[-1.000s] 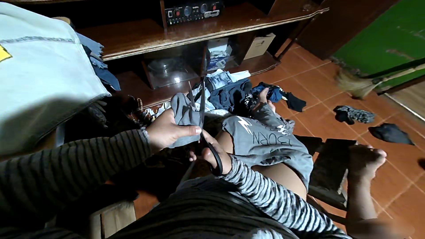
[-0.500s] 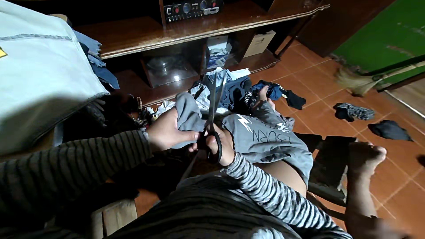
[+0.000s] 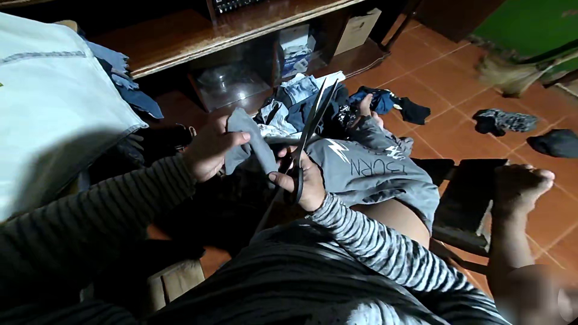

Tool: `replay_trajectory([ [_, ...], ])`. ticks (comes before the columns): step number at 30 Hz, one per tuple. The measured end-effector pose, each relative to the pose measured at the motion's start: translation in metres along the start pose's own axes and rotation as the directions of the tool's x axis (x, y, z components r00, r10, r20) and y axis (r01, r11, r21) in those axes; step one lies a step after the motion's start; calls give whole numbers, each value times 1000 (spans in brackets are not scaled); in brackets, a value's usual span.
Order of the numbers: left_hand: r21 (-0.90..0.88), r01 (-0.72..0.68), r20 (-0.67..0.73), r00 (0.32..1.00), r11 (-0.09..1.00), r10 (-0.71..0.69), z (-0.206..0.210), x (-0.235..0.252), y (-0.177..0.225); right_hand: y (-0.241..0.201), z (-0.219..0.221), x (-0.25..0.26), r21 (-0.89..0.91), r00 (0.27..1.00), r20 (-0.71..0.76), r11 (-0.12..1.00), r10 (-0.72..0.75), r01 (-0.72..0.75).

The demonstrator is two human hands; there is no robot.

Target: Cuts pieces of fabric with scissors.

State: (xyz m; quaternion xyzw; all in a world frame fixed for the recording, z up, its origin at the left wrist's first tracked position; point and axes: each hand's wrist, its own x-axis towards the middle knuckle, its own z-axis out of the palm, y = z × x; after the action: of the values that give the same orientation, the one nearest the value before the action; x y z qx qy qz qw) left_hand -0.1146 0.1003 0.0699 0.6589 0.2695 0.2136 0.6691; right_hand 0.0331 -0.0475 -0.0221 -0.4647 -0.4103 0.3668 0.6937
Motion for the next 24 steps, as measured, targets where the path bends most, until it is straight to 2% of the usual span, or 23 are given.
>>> replay_trajectory([
  [4, -43, 28, 57, 998, 999, -25, -9, 3, -1, 4, -4, 2, -57, 998, -6, 997, -56, 56],
  [7, -70, -11, 73, 997, 997, 16, -12, 5, -4, 5, -7, 2, -58, 998, 0, 996, -62, 62],
  [12, -71, -90, 169, 980, 993, 101, -19, 11, -15, 3, -12, 2, 110, 991, 130, 994, -28, 14],
  [14, -27, -129, 204, 970, 991, 132, -16, 8, -16, -1, -12, 6, 112, 994, 107, 994, -18, 6],
  [17, 73, -163, 270, 953, 984, 138, -10, 3, -14, -12, -12, 19, -10, 990, 36, 991, -137, 137],
  [20, 87, -141, 324, 940, 986, 106, -7, 3, -15, -26, -10, 34, -84, 948, 81, 946, -307, 314],
  [22, 73, -91, 328, 943, 993, 63, -5, 1, -16, -34, -6, 39, -114, 931, 120, 927, -344, 357],
  [24, 108, -102, 347, 936, 989, 59, -3, 0, -13, -39, 1, 41, -128, 941, 116, 935, -317, 331],
])
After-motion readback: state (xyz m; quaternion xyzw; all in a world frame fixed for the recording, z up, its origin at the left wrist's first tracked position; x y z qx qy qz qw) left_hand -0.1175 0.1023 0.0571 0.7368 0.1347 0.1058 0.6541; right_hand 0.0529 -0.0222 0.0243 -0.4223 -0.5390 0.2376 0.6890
